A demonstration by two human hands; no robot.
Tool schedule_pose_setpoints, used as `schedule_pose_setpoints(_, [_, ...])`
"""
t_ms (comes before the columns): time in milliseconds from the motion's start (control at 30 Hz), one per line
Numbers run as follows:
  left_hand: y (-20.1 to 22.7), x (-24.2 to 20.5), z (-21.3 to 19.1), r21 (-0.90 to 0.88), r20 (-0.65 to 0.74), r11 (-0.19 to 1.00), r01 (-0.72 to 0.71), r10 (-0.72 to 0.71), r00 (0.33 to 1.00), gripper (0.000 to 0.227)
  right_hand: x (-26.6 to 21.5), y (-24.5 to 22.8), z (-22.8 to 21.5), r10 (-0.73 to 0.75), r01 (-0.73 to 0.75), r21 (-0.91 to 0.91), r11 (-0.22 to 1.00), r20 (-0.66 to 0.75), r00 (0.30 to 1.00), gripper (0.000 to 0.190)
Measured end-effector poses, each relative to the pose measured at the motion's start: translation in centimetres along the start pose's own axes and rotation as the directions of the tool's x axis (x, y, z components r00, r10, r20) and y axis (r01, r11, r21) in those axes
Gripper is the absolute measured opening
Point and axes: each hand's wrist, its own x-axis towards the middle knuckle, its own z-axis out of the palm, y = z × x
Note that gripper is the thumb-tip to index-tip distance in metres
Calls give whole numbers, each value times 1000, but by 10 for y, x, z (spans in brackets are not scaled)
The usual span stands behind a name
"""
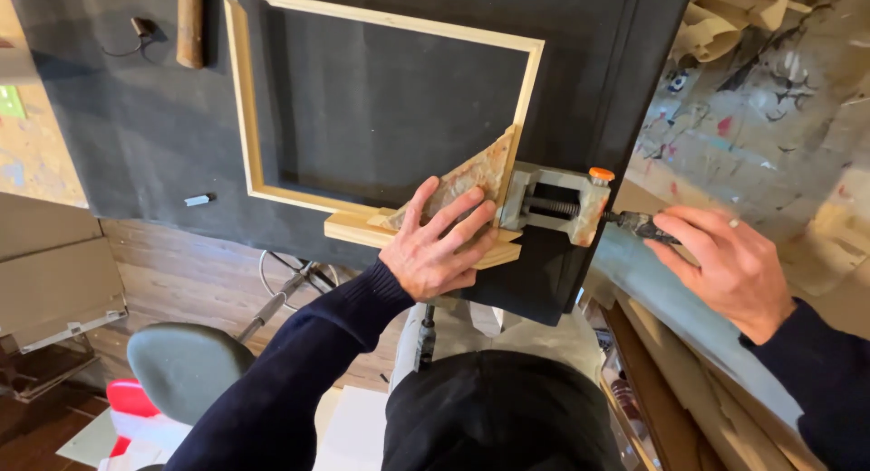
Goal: The person hammers a corner of a wooden frame, then applies wood glue from a bottle to the ends of mitered wooden strips and fits them together into a rectangular frame. They place the frame into a corner clamp and tighten the clamp to hold the glued joints, adjusting the frame in the clamp.
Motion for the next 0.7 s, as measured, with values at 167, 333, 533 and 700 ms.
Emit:
schedule_pose_setpoints(167, [1,-2,1,-2,9,1000,0,0,1000,67,-5,4,15,243,-245,193,950,37,969,25])
schedule_pose_setpoints(333, [7,-4,2,-7,-29,1000,-3,2,1000,63,54,-34,-38,243,-252,212,944,71,968,38])
schedule_pose_setpoints(533, [9,-2,-3,-6,-42,1000,20,-20,999,62,10,5,-14,16,-22,86,996,72,997,31])
schedule_pose_setpoints(700, [4,-1,2,14,-49,1000,-13,14,999,59,-34,33,30,395,-438,244,865,208,895,19])
